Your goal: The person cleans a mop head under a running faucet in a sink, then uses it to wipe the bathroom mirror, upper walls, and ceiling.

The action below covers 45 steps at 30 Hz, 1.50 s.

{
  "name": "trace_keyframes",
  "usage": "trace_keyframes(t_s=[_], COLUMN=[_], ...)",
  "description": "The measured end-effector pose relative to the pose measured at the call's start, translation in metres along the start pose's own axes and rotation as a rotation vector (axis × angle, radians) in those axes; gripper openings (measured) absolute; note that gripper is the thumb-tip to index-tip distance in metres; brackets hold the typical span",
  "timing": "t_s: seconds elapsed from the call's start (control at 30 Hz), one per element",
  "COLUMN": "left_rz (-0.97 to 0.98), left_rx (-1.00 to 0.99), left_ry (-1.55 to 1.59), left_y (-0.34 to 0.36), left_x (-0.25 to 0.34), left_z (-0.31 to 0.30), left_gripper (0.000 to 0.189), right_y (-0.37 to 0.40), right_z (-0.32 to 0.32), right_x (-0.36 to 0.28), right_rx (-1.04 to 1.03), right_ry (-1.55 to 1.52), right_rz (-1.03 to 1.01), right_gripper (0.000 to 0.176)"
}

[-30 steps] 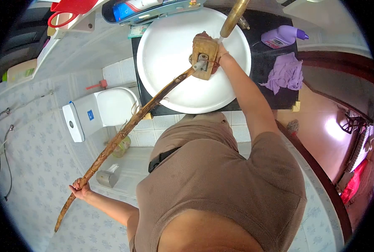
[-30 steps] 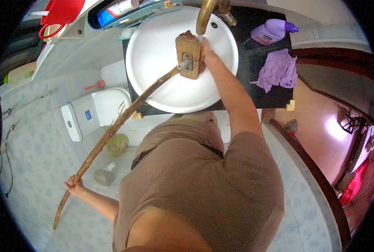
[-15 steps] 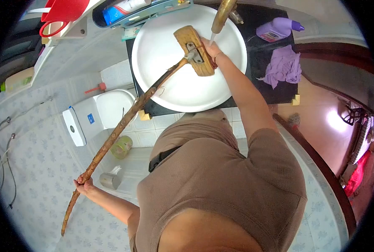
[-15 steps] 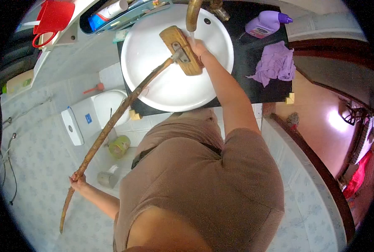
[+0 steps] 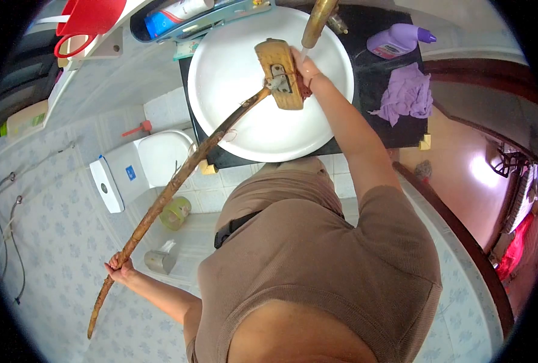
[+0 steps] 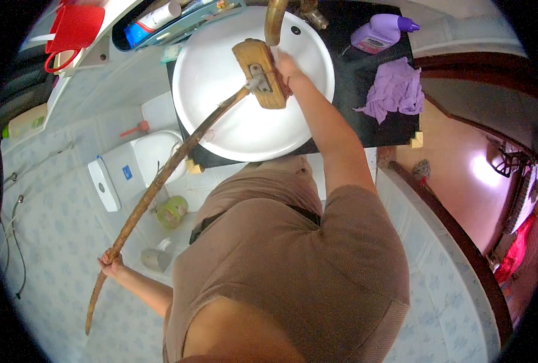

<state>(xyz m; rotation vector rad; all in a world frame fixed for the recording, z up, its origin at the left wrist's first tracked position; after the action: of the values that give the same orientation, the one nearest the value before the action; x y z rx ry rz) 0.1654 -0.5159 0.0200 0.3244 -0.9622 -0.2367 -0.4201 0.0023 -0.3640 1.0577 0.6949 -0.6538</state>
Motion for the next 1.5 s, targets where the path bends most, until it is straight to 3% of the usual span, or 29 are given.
trace_keyframes(t_s=[0.07, 0.1, 0.17, 0.2, 0.33, 0.43, 0.6, 0.67, 0.8, 0.83, 0.87, 0.97, 1.0, 1.07, 1.1, 1.13, 1.17, 1.23, 1.27, 1.33, 1.4, 1.47, 1.5], left_rz=[-0.002, -0.002, 0.042, 0.085, 0.085, 0.051, 0.029, 0.025, 0.030, -0.068, -0.062, -0.120, -0.120, 0.056, 0.054, -0.165, -0.147, -0.132, -0.094, -0.054, 0.027, 0.036, 0.039], left_rx=[-0.052, -0.099, -0.180, -0.258, -0.505, -0.599, -0.724, -0.770, -0.841, -1.004, -0.995, -0.555, -0.555, -0.128, -0.121, -0.248, -0.233, -0.223, -0.191, -0.165, -0.082, -0.117, -0.152], left_ry=[0.060, 0.114, 0.129, 0.137, 0.269, 0.297, 0.366, 0.402, 0.381, 0.418, 0.417, 0.055, 0.054, -0.101, -0.141, -0.036, -0.044, -0.051, -0.048, -0.048, -0.013, -0.006, -0.001], left_y=[0.008, 0.013, 0.014, 0.017, 0.036, 0.040, 0.060, 0.066, 0.069, 0.081, 0.088, 0.082, 0.086, 0.084, 0.083, 0.018, 0.019, 0.027, 0.030, 0.038, 0.049, 0.057, 0.061], left_x=[-0.001, 0.000, 0.005, 0.011, 0.008, 0.008, 0.003, 0.006, 0.020, 0.017, 0.019, 0.017, 0.014, 0.015, 0.016, 0.046, 0.043, 0.030, 0.028, 0.023, 0.020, 0.024, 0.026], left_z=[0.007, 0.012, 0.015, 0.017, 0.030, 0.035, 0.055, 0.063, 0.077, 0.092, 0.100, 0.090, 0.095, 0.085, 0.086, 0.037, 0.040, 0.046, 0.045, 0.050, 0.053, 0.060, 0.065], left_gripper=[0.038, 0.038, 0.038, 0.038, 0.037, 0.037, 0.036, 0.035, 0.034, 0.030, 0.030, 0.023, 0.023, 0.020, 0.017, 0.025, 0.030, 0.035, 0.035, 0.036, 0.037, 0.036, 0.036], right_y=[-0.004, -0.023, 0.029, 0.065, 0.081, 0.072, 0.087, 0.083, 0.059, 0.079, 0.074, 0.065, 0.071, 0.075, 0.072, 0.072, 0.075, 0.083, 0.079, 0.063, 0.047, 0.030, 0.032], right_z=[-0.002, -0.015, 0.011, 0.023, 0.010, -0.002, 0.027, 0.035, 0.017, 0.020, 0.017, 0.009, 0.010, 0.007, 0.005, 0.002, 0.006, 0.024, 0.027, 0.025, 0.022, 0.019, 0.017], right_x=[0.011, 0.038, -0.008, -0.038, -0.069, -0.070, -0.097, -0.094, -0.071, -0.081, -0.076, -0.065, -0.069, -0.066, -0.059, -0.054, -0.062, -0.069, -0.063, -0.027, -0.016, -0.026, -0.027], right_rx=[0.044, 0.047, 0.045, 0.040, -0.117, -0.236, -0.387, -0.524, -0.389, -0.280, -0.288, -0.316, -0.299, -0.271, -0.259, -0.246, -0.242, -0.359, -0.357, -0.328, -0.304, -0.212, -0.212], right_ry=[-0.046, -0.208, -0.497, -0.493, -0.166, 0.015, 0.072, 0.622, 0.818, 0.666, 0.671, 0.707, 0.753, 0.788, 0.747, 0.705, 0.703, 0.560, 0.557, 0.525, 0.665, 1.060, 1.060], right_rz=[0.100, 0.144, 0.225, 0.226, 0.088, 0.379, 0.401, 0.209, 0.022, 0.050, 0.055, 0.019, -0.037, -0.086, -0.055, -0.022, -0.023, 0.266, 0.264, 0.509, 0.453, 0.166, 0.166], right_gripper=[0.046, 0.045, 0.041, 0.041, 0.046, 0.057, 0.053, 0.044, 0.034, 0.035, 0.035, 0.041, 0.045, 0.049, 0.053, 0.057, 0.057, 0.067, 0.067, 0.068, 0.067, 0.063, 0.063])
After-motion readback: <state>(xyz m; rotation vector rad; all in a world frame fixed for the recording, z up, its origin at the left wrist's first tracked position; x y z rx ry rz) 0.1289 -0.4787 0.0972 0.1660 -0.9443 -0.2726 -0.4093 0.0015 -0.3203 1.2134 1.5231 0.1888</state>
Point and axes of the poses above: each hand's wrist, its own y-axis away from the middle knuckle, its own z-axis out of the palm, x = y × z, the point moved 6 cm from there along -y, towards the middle knuckle, and after that the axes turned 1 degree about z, right-handed, at the moved point
